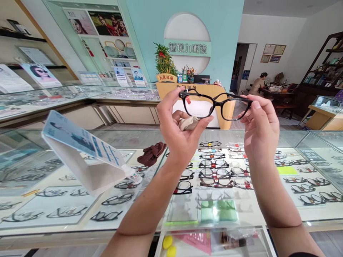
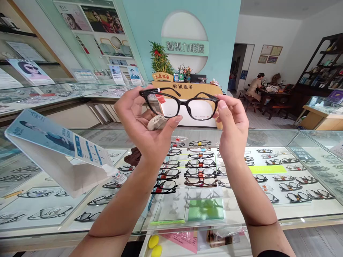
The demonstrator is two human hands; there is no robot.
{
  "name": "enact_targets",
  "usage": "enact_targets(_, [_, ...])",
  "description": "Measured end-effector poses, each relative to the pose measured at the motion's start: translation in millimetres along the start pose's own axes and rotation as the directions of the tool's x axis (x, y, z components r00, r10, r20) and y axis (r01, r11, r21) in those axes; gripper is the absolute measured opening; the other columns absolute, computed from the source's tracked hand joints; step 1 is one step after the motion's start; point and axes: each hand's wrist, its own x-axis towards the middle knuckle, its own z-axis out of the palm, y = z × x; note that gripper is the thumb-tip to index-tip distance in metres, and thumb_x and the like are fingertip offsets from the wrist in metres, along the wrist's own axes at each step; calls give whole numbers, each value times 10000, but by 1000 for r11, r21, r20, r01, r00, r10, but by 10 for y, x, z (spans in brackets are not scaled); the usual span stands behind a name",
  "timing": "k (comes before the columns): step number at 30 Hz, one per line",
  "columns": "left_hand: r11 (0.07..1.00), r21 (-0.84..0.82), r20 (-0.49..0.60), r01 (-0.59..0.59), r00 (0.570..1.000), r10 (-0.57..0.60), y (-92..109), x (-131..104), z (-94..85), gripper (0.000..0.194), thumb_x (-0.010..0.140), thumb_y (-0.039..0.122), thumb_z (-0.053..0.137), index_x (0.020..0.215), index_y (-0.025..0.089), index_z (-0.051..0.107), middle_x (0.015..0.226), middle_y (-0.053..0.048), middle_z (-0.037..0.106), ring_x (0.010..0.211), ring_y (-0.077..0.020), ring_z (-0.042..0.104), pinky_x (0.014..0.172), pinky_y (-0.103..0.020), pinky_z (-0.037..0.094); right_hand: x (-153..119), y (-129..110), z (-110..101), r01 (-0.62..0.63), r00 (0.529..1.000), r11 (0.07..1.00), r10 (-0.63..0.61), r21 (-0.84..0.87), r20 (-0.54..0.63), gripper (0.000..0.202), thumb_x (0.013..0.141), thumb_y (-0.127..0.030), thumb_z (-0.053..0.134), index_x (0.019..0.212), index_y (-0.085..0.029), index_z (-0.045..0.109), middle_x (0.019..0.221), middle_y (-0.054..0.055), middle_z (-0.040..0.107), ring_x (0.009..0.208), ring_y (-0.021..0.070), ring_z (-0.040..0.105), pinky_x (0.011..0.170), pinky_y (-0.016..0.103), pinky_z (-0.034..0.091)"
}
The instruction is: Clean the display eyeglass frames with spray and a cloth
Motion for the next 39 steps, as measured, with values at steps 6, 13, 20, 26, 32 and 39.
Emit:
enact_targets(6, [995, -62, -36, -73, 997, 70, -29, 2, 17, 811, 833, 660, 881, 1488, 355, 512, 1502, -142, 618, 1298, -325, 638, 811, -432, 622, 17, -5, 3, -50, 999, 995, 48, 90, 24, 256, 1023, -572, 691, 1137, -353, 762, 1127, 4, 785, 815, 143, 714, 730, 330, 627])
enact_targets(13, [995, -96, 19, 21, 1000, -20, 22, -9, -23, 849, 793, 682, 907, 1456, 348, 495, 1526, -153, 577, 1306, -331, 620, 865, -441, 612, 20, -60, 20, -123, 992, 978, 121, 166, 24, 239, 991, -553, 732, 1094, -343, 779, 1004, 0, 777, 760, 132, 691, 639, 283, 618])
enact_targets(20, [996, -86, -21, -2, 1000, 0, 55, -14, 29, 740, 846, 586, 909, 1428, 325, 532, 1473, -127, 591, 1331, -316, 635, 877, -390, 627, 31, -19, 4, -142, 990, 974, 136, 174, 47, 269, 993, -578, 718, 1123, -351, 780, 1050, 13, 796, 782, 145, 701, 614, 288, 612])
enact_targets(26, [992, -117, 21, 52, 999, -50, 18, -8, -3, 889, 772, 718, 914, 1447, 310, 504, 1438, -134, 596, 1284, -330, 679, 889, -415, 637, 38, -8, -11, -117, 991, 985, 108, 127, 75, 256, 1019, -574, 676, 1142, -367, 763, 1045, 5, 773, 854, 162, 722, 698, 319, 620])
enact_targets(32, [938, -228, 97, 261, 965, -245, 66, 31, -80, 914, 701, 711, 963, 1410, 349, 515, 1284, -104, 714, 956, -244, 750, 705, -333, 591, 24, -14, -8, -94, 995, 992, 91, 79, 33, 228, 1009, -534, 682, 1085, -337, 768, 1046, 15, 741, 965, 185, 729, 803, 347, 614])
enact_targets(39, [892, -399, 9, 211, 974, -226, 108, -2, 22, 860, 662, 612, 1028, 1313, 370, 520, 1200, -49, 723, 895, -193, 747, 728, -326, 614, 37, -18, 10, -177, 984, 976, 176, 125, 20, 198, 977, -502, 713, 1032, -320, 768, 1063, 13, 761, 1001, 188, 716, 812, 341, 588])
